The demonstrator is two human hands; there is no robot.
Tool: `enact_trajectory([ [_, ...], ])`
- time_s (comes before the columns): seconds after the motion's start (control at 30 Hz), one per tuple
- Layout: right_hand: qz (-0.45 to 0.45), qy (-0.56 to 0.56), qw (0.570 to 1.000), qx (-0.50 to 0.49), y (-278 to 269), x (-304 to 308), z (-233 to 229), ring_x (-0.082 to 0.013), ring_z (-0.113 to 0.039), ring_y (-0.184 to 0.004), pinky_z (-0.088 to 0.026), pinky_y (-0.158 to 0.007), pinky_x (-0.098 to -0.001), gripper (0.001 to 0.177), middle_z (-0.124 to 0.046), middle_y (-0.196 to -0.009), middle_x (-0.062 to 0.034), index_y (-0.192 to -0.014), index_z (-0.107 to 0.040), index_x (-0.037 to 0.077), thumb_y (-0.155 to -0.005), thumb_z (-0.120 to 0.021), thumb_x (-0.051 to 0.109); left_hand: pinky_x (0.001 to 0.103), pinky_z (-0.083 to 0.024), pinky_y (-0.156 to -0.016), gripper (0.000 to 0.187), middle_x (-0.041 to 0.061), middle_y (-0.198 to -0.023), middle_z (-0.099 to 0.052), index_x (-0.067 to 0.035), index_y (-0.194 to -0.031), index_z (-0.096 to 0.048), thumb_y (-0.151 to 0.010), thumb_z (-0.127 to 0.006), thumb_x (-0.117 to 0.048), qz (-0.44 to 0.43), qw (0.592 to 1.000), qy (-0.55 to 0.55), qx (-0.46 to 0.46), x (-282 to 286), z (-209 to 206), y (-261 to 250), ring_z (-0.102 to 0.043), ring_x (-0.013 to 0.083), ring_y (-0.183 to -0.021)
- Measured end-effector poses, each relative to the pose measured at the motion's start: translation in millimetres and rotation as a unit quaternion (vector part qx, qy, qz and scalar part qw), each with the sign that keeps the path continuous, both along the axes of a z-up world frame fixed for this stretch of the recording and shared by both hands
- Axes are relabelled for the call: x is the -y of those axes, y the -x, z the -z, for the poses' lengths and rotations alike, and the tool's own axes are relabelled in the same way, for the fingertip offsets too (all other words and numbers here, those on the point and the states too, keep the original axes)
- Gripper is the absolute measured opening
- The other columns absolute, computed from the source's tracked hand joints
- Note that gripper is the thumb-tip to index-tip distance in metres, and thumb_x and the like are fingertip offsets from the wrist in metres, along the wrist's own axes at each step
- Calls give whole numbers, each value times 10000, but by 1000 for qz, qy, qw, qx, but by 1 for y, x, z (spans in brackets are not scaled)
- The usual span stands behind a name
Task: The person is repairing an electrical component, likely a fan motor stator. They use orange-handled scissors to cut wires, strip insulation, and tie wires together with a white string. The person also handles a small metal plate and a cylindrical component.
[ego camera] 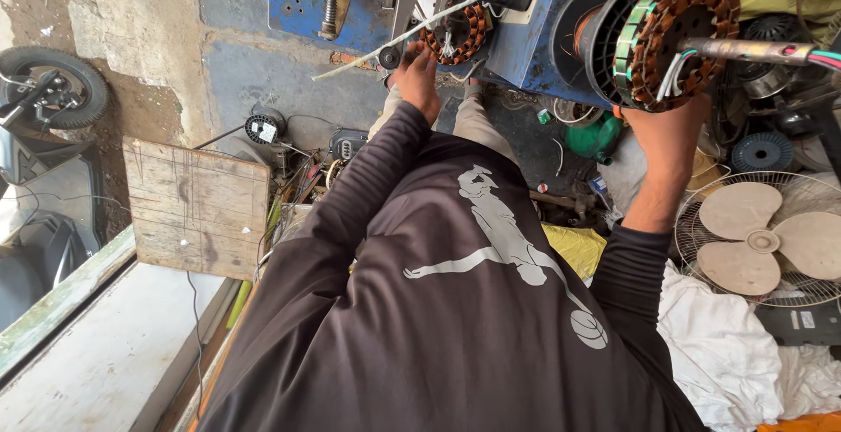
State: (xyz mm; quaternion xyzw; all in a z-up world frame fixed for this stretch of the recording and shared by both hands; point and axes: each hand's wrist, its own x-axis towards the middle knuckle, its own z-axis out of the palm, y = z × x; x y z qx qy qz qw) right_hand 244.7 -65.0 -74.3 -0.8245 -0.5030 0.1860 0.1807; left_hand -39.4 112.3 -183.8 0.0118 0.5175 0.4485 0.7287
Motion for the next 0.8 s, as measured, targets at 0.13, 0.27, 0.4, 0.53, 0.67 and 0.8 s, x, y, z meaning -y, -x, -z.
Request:
enact_trajectory([
  [0.13, 27, 44, 997, -63, -4, -7, -8, -222, -717, -796, -560, -677, -337, 378, -744, -952, -94, -1126, -629, -43, -838, -866, 21, 282, -467, -778, 283, 29, -1135, -724, -30, -1242, -687, -965, -669, -81, 177, 980, -8, -89, 29, 24, 25, -647, 103, -982],
  [0.27, 84, 41, 982, -165, 1, -10, -2, -149, -711, -753, -566, -612, -286, 381, -745, -955, -75, -1146, -612, -50, -855, -847, 20, 277, -552, -851, 205, 80, -1071, -791, 14, -1234, -727, -1037, -711, -41, 238, 923, -260, -155, 53, 22, 49, -705, 114, -958],
  [0.4, 71, 39, 968, -238, 7, -6, -9, -90, -719, -757, -578, -597, -256, 284, -765, -985, -56, -1155, -673, -64, -919, -811, 13, 251, -554, -847, 397, 50, -1007, -795, -20, -1387, -605, -1006, -713, -51, 288, 877, -329, -198, 57, -15, 73, -721, 78, -946],
  [0.53, 35, 85, 978, -185, 43, 12, -52, -157, -679, -758, -548, -728, -355, 115, -755, -916, -126, -1052, -775, -51, -984, -826, 26, 297, -506, -964, 513, 62, -1019, -814, -34, -1457, -542, -987, -747, -17, 302, 821, -427, -227, 55, -73, 75, -695, 70, -948],
  [0.67, -43, -182, 852, -489, 124, -2, -59, -237, -639, -1212, -509, -1103, -346, 361, -657, -1277, -165, -1256, -626, -28, -901, -656, -88, 347, -446, -1087, 510, 62, -1049, -808, -45, -1438, -551, -972, -749, 16, 326, 767, -506, -223, 56, -123, 65, -610, 149, -1115],
  [0.8, -1, -149, 715, -683, 159, -29, -45, -109, -615, -1128, -534, -1017, -259, 512, -608, -1295, -63, -1382, -522, 31, -890, -577, -96, 352, -461, -1067, 455, 105, -1129, -744, -57, -1296, -627, -871, -768, 24, 316, 736, -557, -219, 56, -145, 45, -625, 235, -1127],
])
